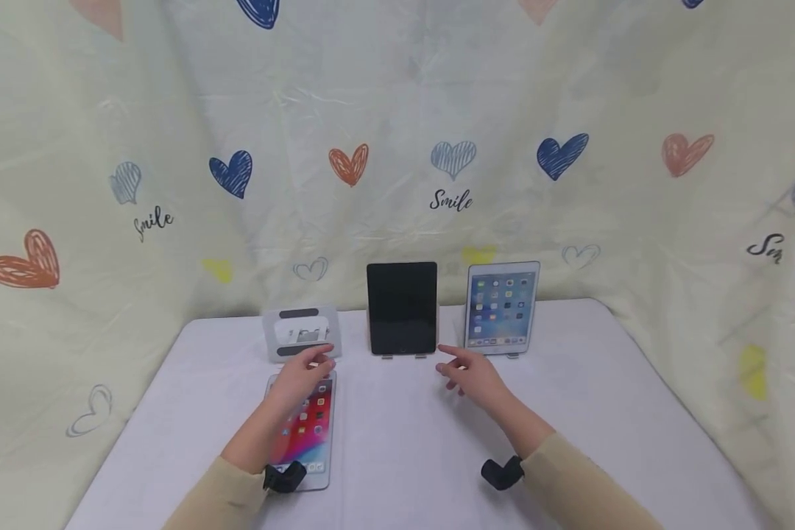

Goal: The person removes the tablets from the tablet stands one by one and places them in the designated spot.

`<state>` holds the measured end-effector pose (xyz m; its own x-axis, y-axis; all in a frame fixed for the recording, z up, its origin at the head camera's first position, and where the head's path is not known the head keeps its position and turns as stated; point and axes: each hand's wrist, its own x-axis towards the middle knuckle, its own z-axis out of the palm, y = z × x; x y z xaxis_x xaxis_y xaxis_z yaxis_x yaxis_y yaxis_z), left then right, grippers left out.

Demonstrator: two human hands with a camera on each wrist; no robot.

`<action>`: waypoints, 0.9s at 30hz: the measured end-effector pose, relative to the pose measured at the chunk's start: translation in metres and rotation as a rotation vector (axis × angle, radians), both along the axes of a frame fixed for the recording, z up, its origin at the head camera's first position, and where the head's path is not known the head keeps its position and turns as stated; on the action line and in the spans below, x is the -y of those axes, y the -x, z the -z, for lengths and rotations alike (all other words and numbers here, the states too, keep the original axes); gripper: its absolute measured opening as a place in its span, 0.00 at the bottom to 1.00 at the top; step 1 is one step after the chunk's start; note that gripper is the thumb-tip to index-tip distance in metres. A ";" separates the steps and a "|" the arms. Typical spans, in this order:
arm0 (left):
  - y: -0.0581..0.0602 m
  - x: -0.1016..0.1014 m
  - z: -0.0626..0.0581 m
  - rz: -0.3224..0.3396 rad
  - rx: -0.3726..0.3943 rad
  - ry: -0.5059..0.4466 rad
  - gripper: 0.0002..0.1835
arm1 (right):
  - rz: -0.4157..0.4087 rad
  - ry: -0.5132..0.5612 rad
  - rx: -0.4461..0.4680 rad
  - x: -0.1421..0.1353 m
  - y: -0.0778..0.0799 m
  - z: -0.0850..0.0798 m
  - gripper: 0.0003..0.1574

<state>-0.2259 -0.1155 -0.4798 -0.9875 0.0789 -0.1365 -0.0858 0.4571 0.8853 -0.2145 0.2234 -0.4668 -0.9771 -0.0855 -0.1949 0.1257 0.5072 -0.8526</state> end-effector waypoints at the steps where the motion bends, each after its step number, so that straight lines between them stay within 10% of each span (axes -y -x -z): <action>1: 0.001 -0.003 0.000 -0.006 -0.012 -0.002 0.26 | 0.003 -0.007 -0.004 -0.001 0.001 0.000 0.33; 27: 0.040 -0.059 -0.021 -0.039 -0.110 -0.005 0.27 | 0.090 -0.038 -0.137 0.008 0.046 -0.017 0.42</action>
